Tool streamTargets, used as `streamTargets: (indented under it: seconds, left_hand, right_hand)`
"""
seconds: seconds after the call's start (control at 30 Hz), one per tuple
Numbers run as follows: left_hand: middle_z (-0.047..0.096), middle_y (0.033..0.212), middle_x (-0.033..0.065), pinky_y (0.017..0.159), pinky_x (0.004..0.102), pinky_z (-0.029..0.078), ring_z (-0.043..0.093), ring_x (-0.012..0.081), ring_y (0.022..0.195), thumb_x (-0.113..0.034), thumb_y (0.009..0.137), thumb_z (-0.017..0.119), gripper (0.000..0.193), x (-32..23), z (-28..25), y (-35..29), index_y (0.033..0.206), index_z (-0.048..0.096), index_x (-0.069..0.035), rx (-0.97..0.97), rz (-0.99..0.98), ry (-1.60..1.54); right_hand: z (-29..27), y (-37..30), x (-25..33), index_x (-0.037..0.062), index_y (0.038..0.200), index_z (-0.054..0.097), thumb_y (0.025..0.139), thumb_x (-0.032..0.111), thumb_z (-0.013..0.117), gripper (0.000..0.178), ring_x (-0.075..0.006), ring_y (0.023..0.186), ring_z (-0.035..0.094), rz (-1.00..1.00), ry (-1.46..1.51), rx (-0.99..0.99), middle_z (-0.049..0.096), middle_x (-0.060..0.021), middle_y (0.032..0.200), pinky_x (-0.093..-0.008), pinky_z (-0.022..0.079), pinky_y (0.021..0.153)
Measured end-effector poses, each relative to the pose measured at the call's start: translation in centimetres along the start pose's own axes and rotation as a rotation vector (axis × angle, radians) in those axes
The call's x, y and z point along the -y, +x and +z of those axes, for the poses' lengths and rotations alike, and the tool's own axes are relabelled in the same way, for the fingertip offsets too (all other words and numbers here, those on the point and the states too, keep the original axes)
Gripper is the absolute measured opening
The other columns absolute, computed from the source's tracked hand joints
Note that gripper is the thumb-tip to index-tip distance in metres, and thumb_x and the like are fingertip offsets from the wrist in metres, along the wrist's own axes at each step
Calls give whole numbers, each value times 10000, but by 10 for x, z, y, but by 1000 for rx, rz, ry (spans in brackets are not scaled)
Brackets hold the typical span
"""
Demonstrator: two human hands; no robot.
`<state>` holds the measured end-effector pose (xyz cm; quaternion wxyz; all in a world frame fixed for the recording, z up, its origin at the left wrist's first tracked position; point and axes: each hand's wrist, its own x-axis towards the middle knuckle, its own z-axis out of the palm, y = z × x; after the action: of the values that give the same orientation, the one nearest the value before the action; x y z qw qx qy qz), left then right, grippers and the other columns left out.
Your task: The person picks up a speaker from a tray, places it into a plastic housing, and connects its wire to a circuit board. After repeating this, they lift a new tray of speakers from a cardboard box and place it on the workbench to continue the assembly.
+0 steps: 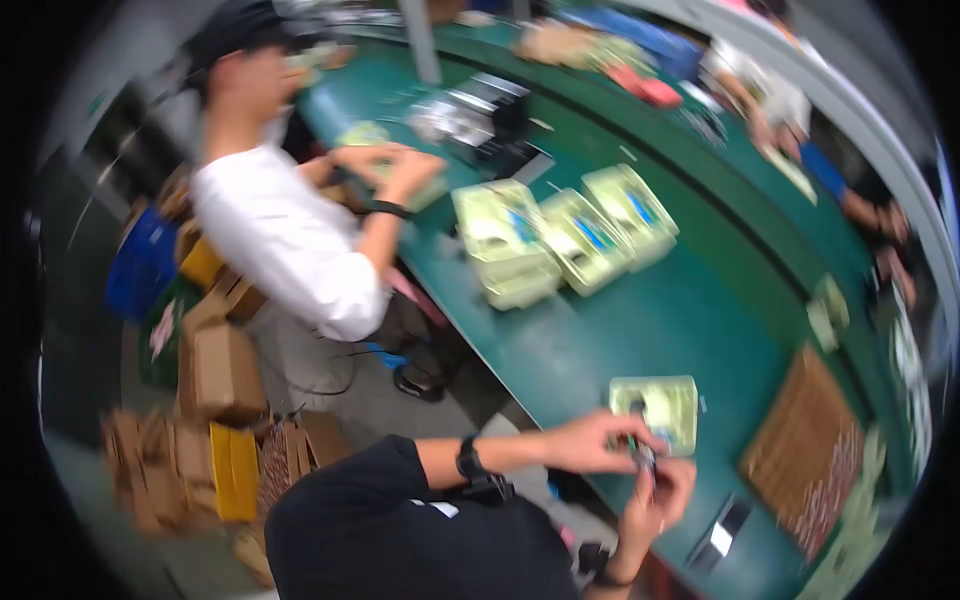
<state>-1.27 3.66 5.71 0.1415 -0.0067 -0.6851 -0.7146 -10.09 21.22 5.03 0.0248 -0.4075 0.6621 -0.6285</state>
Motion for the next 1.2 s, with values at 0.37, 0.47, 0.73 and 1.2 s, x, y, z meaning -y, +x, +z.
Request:
streamTargets:
  seconds: [0.37,0.47,0.73,1.2]
  left_hand:
    - [706,1064,91,914,405,504,616,299,1033,-213,739,872,405,8,-22,-10,1074,737,-30,-99,241,406]
    - [708,1052,74,925,409,491,611,293,1014,-255,736,887,411,13,-19,-3,1045,741,-26,-35,246,417]
    - [471,1461,238,1113,545,389,448,458,1349,-449,699,908,896,11,-2,-12,1427,566,-53,-235,263,913]
    - [343,1599,220,1181,514,403,366,473,1484,-193,654,843,1009,32,-30,-6,1545,387,-67,253,202,594]
  right_hand:
    - [7,11,-2,84,1253,646,1064,270,633,265,-244,1047,650,385,-156,130,666,-113,1194,-435,544,895]
    - [12,4,-17,20,1131,596,936,-11,647,203,-186,978,602,347,147,-3,579,-87,1100,-337,535,856]
    - [-18,-6,-26,-1,1012,572,789,-215,636,316,-163,918,592,230,155,-128,542,-70,1043,-278,557,749]
    - [-44,6,21,-30,861,698,683,-82,863,248,-190,779,650,58,-267,-56,689,-101,868,-284,529,699]
